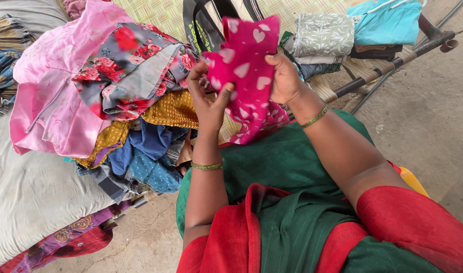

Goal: The person folds a series of small clothing items, including patterned fabric, a brown pair of shorts, and various floral and solid-colored pieces, by hand on their lap.

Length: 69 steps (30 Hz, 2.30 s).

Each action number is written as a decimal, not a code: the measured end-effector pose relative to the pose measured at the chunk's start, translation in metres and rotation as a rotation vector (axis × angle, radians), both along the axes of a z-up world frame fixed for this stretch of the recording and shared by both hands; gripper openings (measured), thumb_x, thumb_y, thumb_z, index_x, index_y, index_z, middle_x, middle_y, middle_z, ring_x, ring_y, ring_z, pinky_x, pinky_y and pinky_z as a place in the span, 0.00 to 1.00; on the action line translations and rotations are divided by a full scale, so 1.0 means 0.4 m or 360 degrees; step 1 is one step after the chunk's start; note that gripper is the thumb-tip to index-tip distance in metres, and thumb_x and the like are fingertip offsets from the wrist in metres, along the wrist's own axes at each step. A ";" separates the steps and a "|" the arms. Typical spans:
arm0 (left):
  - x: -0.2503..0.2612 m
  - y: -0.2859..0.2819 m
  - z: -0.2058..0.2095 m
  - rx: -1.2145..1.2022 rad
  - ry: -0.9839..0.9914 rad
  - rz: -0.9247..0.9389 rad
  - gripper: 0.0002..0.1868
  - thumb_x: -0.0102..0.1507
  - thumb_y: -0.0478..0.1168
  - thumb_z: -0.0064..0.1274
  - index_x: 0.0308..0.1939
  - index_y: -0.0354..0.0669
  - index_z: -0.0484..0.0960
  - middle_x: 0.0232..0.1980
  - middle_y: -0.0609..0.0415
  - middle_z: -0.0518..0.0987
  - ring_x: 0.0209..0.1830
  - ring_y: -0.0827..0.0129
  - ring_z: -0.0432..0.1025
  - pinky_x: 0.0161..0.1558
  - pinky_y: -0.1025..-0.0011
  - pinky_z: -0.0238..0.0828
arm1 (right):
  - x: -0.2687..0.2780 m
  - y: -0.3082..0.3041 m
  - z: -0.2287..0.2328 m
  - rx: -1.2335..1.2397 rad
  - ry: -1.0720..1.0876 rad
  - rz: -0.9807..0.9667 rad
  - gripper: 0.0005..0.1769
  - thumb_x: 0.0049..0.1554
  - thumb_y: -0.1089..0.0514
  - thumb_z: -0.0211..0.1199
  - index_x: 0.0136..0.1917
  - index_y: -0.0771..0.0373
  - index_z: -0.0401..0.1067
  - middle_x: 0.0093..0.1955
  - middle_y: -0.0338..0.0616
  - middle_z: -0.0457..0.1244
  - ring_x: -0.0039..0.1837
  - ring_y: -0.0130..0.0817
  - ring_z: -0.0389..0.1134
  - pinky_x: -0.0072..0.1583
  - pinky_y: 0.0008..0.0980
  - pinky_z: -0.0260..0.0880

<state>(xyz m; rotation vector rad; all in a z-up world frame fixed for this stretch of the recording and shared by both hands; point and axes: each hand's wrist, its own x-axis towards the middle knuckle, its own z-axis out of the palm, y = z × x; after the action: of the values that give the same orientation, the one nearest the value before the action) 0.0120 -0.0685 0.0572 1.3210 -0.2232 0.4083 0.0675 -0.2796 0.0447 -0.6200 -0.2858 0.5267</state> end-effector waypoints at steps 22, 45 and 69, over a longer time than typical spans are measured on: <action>0.061 0.077 -0.109 0.0010 -0.0033 0.0384 0.28 0.66 0.31 0.62 0.66 0.39 0.65 0.61 0.55 0.72 0.60 0.74 0.69 0.64 0.75 0.67 | -0.037 0.065 0.065 -0.1824 -0.1945 -0.1264 0.23 0.47 0.51 0.79 0.55 0.57 0.79 0.68 0.60 0.61 0.72 0.60 0.57 0.76 0.51 0.50; 0.045 0.094 -0.089 -0.0408 0.0166 -0.0080 0.57 0.54 0.53 0.73 0.76 0.61 0.49 0.71 0.57 0.66 0.71 0.61 0.67 0.68 0.59 0.69 | -0.002 0.009 -0.024 -0.1149 -0.0929 -0.0332 0.40 0.57 0.61 0.74 0.77 0.61 0.57 0.71 0.45 0.60 0.74 0.36 0.63 0.73 0.43 0.67; 0.032 0.065 -0.127 0.0377 0.0775 -0.1018 0.18 0.56 0.25 0.59 0.50 0.36 0.81 0.45 0.59 0.84 0.42 0.78 0.78 0.47 0.71 0.77 | -0.027 0.014 0.081 -0.2019 -0.1629 0.0066 0.62 0.40 0.48 0.82 0.78 0.63 0.51 0.71 0.62 0.61 0.66 0.56 0.66 0.65 0.49 0.64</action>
<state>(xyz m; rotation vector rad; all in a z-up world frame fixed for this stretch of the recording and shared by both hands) 0.0246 -0.0424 0.0062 1.4540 -0.2737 -0.4911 0.0569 -0.2738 0.0771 -2.1265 -0.9456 0.3389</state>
